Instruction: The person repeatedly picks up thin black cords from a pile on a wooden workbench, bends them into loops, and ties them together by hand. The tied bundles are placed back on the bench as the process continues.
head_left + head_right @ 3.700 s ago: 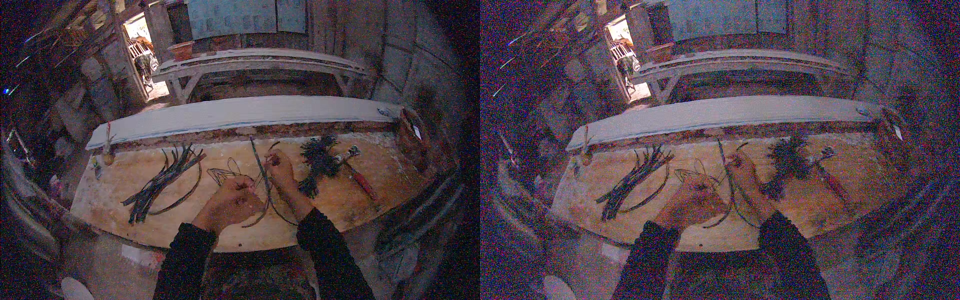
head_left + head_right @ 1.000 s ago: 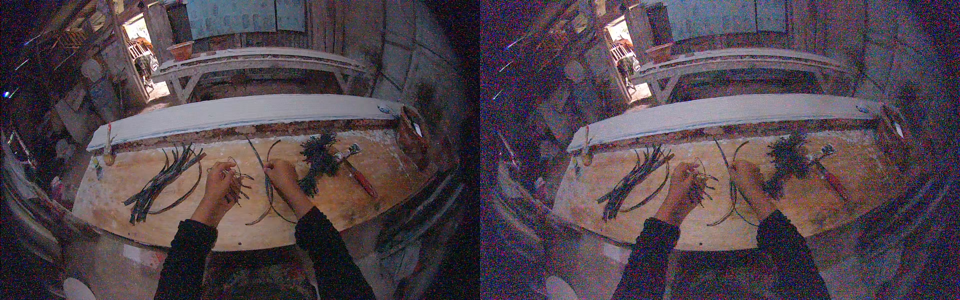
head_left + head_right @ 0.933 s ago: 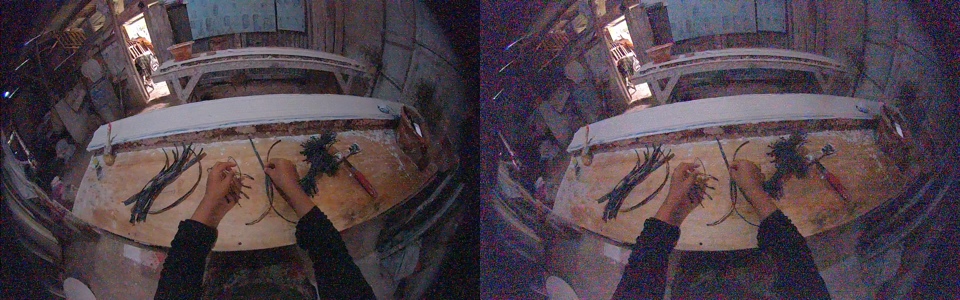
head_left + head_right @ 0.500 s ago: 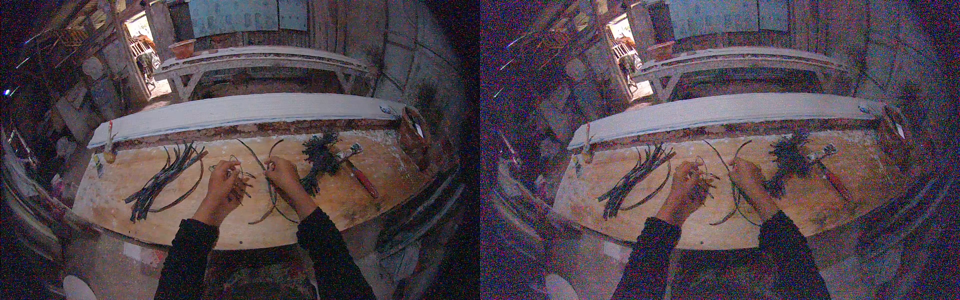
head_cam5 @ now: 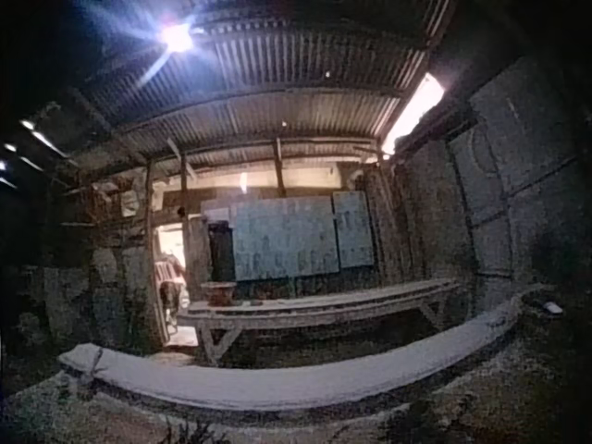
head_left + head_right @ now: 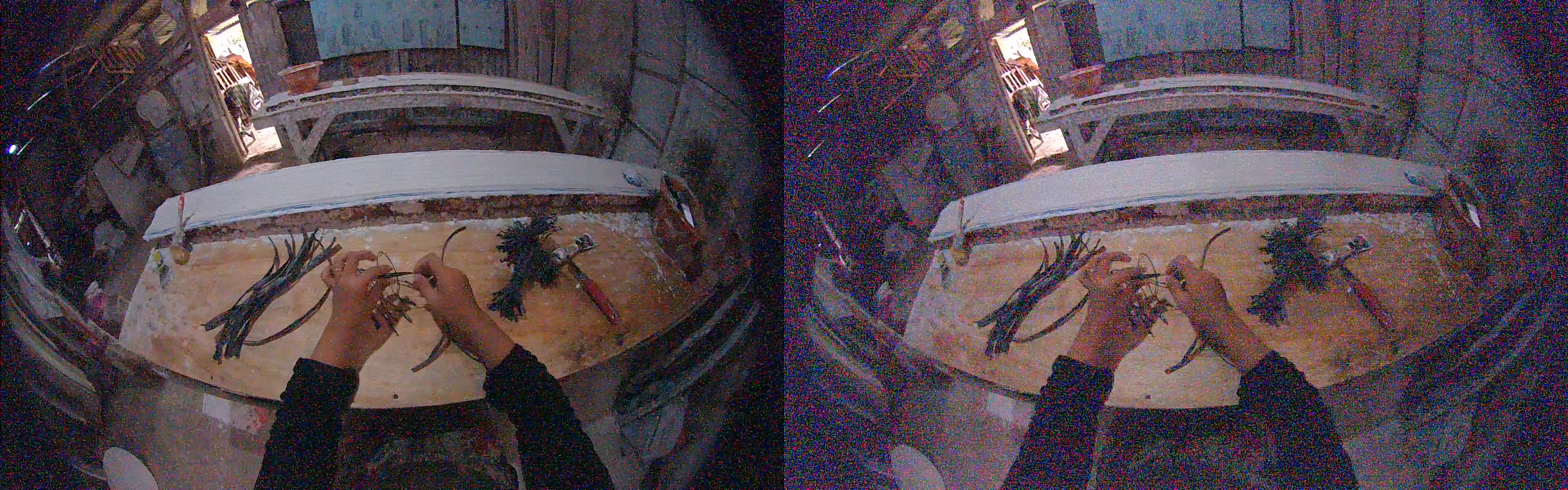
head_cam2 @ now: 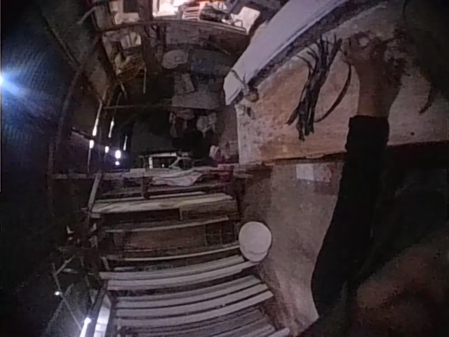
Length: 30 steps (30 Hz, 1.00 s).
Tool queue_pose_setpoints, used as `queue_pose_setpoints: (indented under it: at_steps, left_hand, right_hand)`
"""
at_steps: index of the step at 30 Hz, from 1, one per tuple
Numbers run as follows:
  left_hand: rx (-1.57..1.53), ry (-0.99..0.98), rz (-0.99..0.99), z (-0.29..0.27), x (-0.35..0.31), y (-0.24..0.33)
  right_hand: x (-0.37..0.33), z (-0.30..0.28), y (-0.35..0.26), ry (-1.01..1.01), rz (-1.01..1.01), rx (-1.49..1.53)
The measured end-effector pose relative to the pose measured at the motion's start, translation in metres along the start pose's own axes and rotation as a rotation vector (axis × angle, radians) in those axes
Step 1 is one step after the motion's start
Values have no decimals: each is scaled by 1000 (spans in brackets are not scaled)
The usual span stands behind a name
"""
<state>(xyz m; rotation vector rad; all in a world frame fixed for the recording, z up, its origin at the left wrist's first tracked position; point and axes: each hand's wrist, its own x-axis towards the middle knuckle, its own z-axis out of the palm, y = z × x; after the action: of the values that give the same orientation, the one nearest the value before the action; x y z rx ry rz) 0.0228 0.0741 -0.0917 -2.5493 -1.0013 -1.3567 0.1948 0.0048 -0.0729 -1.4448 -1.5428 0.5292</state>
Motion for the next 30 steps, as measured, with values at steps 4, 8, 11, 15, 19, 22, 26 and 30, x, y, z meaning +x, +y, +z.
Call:
queue_pose_setpoints:
  at_steps: [4,8,11,15,19,22,26,30]
  left_hand:
    - [-168,-72,80,3,1,-10]
    - [-313,-26,163,-7,7,9]
    - [-290,-65,96,-5,5,6]
    - [-446,-45,-174,-22,9,30]
    - [-140,173,-42,-22,16,16]
    - [-198,378,-91,16,-1,-46]
    - [-34,322,-45,-1,9,-30]
    - [-2,297,-79,-16,2,-41]
  right_hand:
    - [2,-3,-4,-2,255,418]
    - [14,-2,25,39,191,581]
    - [17,-8,25,68,165,551]
    - [17,-17,20,57,269,499]
    - [13,-30,12,-52,431,479]
    - [17,-28,13,-187,441,496]
    - [16,-35,22,-56,532,464]
    - [11,-42,-17,-91,532,537]
